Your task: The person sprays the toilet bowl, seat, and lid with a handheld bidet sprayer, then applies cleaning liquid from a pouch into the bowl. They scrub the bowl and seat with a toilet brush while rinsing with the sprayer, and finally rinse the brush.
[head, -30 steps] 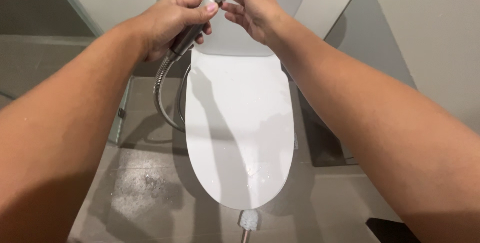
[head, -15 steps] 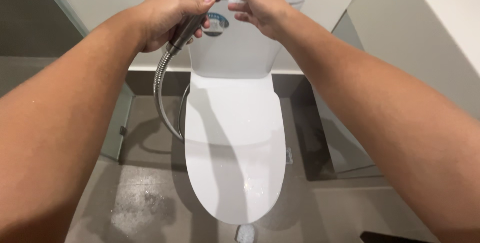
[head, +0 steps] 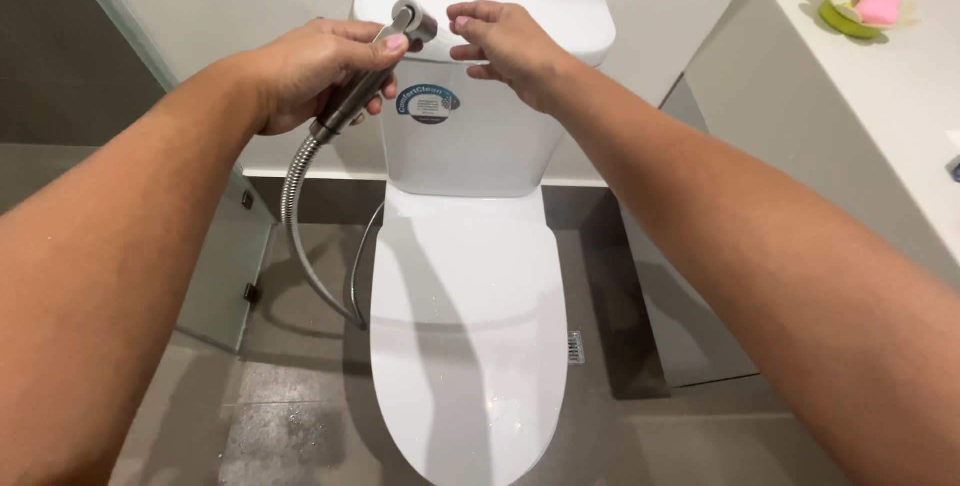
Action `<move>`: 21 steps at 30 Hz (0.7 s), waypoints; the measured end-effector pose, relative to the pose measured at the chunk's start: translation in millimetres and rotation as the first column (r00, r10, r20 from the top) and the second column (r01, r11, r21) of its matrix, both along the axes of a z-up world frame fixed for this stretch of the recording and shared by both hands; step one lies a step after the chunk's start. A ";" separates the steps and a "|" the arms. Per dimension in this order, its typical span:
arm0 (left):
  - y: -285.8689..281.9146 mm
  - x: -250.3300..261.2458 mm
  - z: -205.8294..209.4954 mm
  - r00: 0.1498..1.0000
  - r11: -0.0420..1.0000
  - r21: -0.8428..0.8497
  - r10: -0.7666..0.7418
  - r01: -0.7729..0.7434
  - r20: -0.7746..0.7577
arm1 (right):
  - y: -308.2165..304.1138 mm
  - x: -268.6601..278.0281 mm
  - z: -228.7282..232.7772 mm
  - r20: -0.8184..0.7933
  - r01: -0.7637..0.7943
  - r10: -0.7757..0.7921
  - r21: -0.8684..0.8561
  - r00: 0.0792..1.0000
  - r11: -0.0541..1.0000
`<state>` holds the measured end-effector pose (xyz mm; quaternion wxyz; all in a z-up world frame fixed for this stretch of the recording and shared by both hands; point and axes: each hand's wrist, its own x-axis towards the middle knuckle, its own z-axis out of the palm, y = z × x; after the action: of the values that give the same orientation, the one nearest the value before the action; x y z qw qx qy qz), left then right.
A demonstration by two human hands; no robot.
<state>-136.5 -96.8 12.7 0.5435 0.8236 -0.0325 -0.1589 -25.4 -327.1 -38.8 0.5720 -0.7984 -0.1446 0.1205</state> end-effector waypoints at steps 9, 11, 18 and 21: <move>-3.8 -3.5 -5.7 0.997 0.998 0.059 -0.030 0.034 -0.067 | 1.7 -8.6 -11.7 0.006 -0.038 0.039 -0.105 0.999 0.994; -5.9 -3.0 -8.1 0.995 0.997 0.020 -0.078 0.080 -0.054 | 3.6 -10.1 -15.4 -0.004 -0.052 0.052 -0.097 0.999 0.994; 10.6 -5.6 -14.4 0.999 1.000 -0.026 0.017 -0.018 -0.032 | 5.6 -6.0 -37.7 0.005 -0.021 0.022 -0.122 1.000 0.992; 6.0 -6.2 -27.3 1.000 0.997 -0.081 -0.018 0.017 -0.002 | 2.7 -8.4 -47.7 0.003 0.006 -0.005 -0.098 1.000 0.995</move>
<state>-142.7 -90.8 -14.6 0.5752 0.8002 -0.0453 -0.1635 -33.8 -324.4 -86.4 0.5321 -0.8261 -0.1372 0.1247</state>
